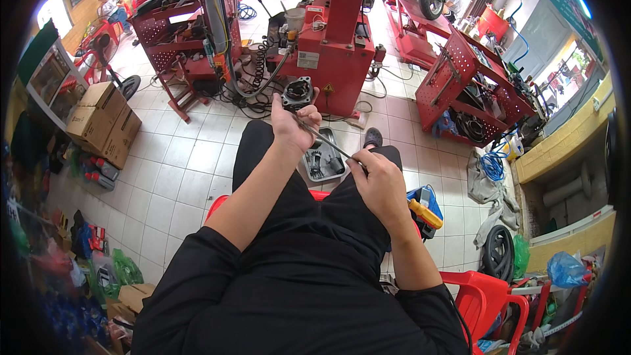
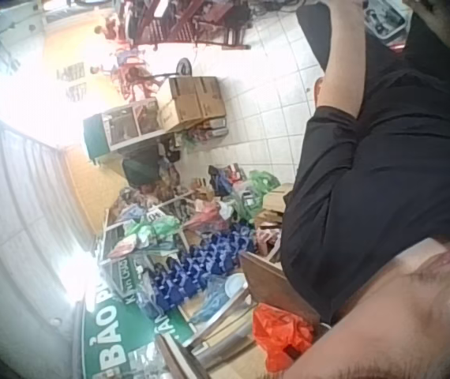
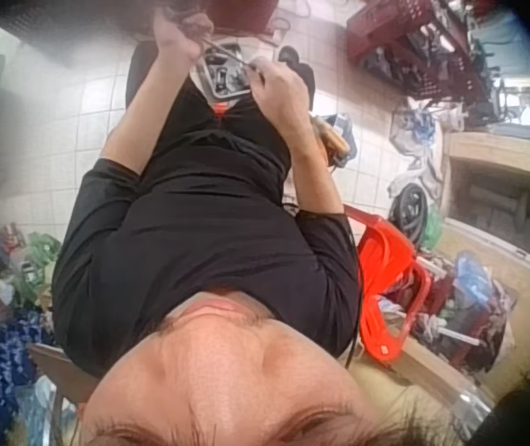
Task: The person disassembles a cylindrical motor component using a screwdriver, separating the housing and removing internal parts. They place the disassembled pieces into a metal tray and then reassemble the motor, securing the housing with screws.
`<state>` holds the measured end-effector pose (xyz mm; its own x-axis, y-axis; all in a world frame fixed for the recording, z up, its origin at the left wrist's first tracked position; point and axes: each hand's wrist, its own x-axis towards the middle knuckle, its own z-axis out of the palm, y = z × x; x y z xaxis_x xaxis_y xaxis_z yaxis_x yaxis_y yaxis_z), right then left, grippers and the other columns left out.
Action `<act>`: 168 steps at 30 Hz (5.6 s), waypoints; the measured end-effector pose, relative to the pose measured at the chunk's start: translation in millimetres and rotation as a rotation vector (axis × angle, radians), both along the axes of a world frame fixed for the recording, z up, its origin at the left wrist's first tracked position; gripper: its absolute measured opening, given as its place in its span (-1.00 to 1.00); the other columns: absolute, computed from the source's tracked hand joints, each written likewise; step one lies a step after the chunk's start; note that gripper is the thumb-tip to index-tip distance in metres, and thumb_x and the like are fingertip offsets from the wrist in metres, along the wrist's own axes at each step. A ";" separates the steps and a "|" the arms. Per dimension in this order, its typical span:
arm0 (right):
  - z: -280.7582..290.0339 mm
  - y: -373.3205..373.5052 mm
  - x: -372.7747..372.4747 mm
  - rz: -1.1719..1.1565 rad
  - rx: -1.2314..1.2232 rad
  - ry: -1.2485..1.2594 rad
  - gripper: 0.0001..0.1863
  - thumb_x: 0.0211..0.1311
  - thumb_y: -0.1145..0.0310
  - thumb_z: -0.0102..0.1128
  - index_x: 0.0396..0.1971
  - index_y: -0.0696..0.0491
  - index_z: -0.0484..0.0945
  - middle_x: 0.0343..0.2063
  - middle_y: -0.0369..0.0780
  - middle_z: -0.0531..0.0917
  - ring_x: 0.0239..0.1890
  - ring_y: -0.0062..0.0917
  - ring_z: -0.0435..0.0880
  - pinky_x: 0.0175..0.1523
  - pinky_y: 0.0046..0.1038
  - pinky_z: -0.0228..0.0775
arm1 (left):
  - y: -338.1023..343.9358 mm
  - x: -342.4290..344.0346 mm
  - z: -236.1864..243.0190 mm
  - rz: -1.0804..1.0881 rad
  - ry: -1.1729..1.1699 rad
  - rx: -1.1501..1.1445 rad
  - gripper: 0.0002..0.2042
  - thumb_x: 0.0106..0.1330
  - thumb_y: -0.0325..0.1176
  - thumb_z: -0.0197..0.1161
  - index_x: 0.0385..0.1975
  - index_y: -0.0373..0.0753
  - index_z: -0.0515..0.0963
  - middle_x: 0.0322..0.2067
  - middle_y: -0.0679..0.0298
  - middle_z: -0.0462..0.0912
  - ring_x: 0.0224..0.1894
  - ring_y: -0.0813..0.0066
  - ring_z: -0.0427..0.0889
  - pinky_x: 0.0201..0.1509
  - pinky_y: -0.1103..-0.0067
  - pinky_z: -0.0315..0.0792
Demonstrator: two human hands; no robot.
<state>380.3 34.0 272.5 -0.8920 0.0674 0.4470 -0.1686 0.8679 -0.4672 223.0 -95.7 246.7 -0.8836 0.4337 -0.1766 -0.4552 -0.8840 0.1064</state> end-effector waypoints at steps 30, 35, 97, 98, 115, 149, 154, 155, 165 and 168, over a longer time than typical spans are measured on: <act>19.9 1.0 6.6 -0.036 -0.209 -0.187 -0.80 0.18 0.31 0.08 -0.44 0.16 0.46 -0.56 0.00 0.55 -0.44 -0.09 0.54 -0.34 -0.23 0.33 | -3.0 -1.5 -8.1 -0.071 0.240 -0.035 -0.40 0.32 0.12 -0.15 -0.04 -0.41 0.35 -0.01 0.12 0.50 -0.76 0.73 0.08 -0.70 0.74 0.05; 19.5 -0.7 7.1 -0.027 -0.298 -0.179 -0.79 0.20 0.31 0.06 -0.40 0.18 0.47 -0.54 0.02 0.55 -0.43 -0.08 0.54 -0.32 -0.23 0.33 | 1.8 5.7 -2.4 -0.140 0.257 -0.022 -0.39 0.27 0.14 -0.07 -0.08 -0.41 0.39 -0.10 0.17 0.53 -0.76 0.73 0.07 -0.70 0.73 0.04; 9.9 1.4 8.5 -0.118 0.038 -0.068 -0.83 0.16 0.34 0.00 -0.41 0.11 0.51 -0.56 -0.04 0.55 -0.46 -0.11 0.57 -0.34 -0.21 0.42 | 37.9 6.7 -9.3 -0.029 0.088 0.292 -0.53 0.32 -0.08 -0.19 -0.06 -0.41 0.36 -0.12 -0.07 0.48 -0.13 0.17 0.55 -0.19 0.45 0.52; 10.9 1.4 8.8 -0.130 0.055 -0.069 -0.83 0.16 0.34 0.00 -0.41 0.11 0.50 -0.56 -0.04 0.54 -0.47 -0.11 0.57 -0.35 -0.21 0.42 | 40.6 7.4 -9.9 -0.015 0.091 0.280 -0.54 0.31 -0.10 -0.19 -0.08 -0.42 0.37 -0.13 -0.06 0.49 -0.11 0.15 0.55 -0.18 0.43 0.53; 13.0 3.7 8.5 -0.141 0.056 -0.083 -0.82 0.19 0.35 -0.02 -0.41 0.14 0.49 -0.56 -0.03 0.55 -0.46 -0.11 0.57 -0.33 -0.20 0.41 | 45.9 8.2 -5.5 0.039 0.127 0.241 -0.59 0.26 -0.18 -0.17 -0.13 -0.42 0.40 -0.16 -0.04 0.51 -0.09 0.08 0.54 -0.10 0.41 0.57; 57.4 -10.8 0.3 -0.190 0.259 -0.006 -0.85 0.13 0.35 0.03 -0.50 0.11 0.45 -0.57 -0.06 0.54 -0.54 -0.14 0.57 -0.43 -0.23 0.43 | 35.3 3.0 27.5 0.131 0.184 0.236 -0.57 0.33 -0.12 -0.16 -0.17 -0.43 0.40 -0.24 0.02 0.54 -0.07 0.09 0.54 -0.10 0.46 0.58; 57.8 -13.7 0.5 -0.188 0.260 -0.011 -0.86 0.13 0.35 0.03 -0.50 0.11 0.45 -0.57 -0.07 0.54 -0.54 -0.15 0.58 -0.43 -0.25 0.44 | 34.1 3.4 27.2 0.143 0.212 0.216 -0.58 0.33 -0.12 -0.16 -0.17 -0.41 0.41 -0.23 0.03 0.54 -0.08 0.09 0.54 -0.10 0.46 0.58; 57.3 -14.2 0.3 -0.183 0.262 -0.013 -0.86 0.13 0.35 0.03 -0.50 0.11 0.45 -0.57 -0.07 0.54 -0.55 -0.15 0.58 -0.43 -0.25 0.44 | 33.0 3.3 26.5 0.146 0.206 0.212 -0.59 0.33 -0.12 -0.16 -0.17 -0.41 0.41 -0.23 0.03 0.54 -0.08 0.10 0.54 -0.10 0.46 0.58; 66.4 -20.7 4.2 -0.224 0.363 -0.031 -0.88 0.09 0.38 0.06 -0.52 0.11 0.46 -0.55 -0.11 0.56 -0.56 -0.24 0.62 -0.45 -0.34 0.47 | 37.0 3.2 24.4 0.189 0.223 0.165 -0.60 0.33 -0.12 -0.14 -0.14 -0.39 0.39 -0.22 0.06 0.54 -0.09 0.14 0.55 -0.09 0.48 0.58; 69.2 -25.4 3.8 -0.234 0.399 -0.058 -0.91 0.05 0.42 0.06 -0.53 0.13 0.46 -0.56 -0.11 0.57 -0.55 -0.26 0.63 -0.44 -0.38 0.49 | 38.0 1.4 21.1 0.228 0.242 0.146 -0.58 0.31 -0.12 -0.13 -0.11 -0.40 0.37 -0.19 0.00 0.52 -0.07 0.12 0.53 -0.06 0.46 0.56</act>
